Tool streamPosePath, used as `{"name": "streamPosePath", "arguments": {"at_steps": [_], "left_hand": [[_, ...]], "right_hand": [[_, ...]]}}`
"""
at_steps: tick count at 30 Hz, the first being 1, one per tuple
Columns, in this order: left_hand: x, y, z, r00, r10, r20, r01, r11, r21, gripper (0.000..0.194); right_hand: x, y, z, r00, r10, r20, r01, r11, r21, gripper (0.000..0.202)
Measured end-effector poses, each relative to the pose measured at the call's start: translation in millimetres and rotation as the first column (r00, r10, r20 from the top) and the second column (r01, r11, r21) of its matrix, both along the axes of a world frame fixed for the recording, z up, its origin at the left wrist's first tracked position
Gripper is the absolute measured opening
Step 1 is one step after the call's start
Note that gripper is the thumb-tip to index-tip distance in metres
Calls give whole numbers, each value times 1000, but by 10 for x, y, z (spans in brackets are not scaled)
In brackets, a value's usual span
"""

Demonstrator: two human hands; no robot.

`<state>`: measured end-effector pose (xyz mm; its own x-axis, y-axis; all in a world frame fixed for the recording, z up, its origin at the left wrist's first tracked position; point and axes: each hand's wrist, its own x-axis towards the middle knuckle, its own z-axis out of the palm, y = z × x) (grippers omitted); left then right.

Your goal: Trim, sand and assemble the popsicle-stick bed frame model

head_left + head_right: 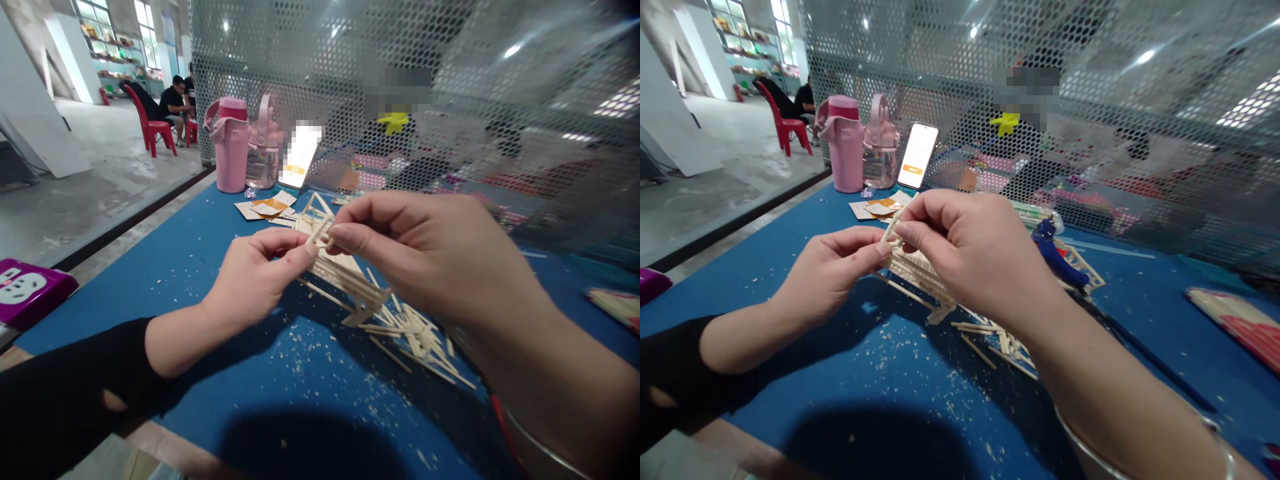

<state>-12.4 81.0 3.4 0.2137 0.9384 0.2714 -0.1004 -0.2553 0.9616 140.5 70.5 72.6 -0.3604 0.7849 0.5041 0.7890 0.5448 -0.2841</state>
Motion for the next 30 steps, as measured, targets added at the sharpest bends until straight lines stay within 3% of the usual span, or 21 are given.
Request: {"name": "streamPosePath", "arguments": {"at_steps": [7, 23, 30], "left_hand": [[-16, 0, 16, 999, 4, -45, -1, 999, 50, 15], [-8, -10, 16, 999, -26, -21, 26, 1000, -4, 15], [18, -39, 41, 989, -77, 127, 91, 990, -106, 13]], "right_hand": [[10, -34, 4, 997, 14, 79, -21, 996, 92, 13], [7, -36, -16, 996, 6, 94, -17, 994, 108, 15], [-16, -38, 33, 996, 25, 85, -32, 996, 78, 13]]}}
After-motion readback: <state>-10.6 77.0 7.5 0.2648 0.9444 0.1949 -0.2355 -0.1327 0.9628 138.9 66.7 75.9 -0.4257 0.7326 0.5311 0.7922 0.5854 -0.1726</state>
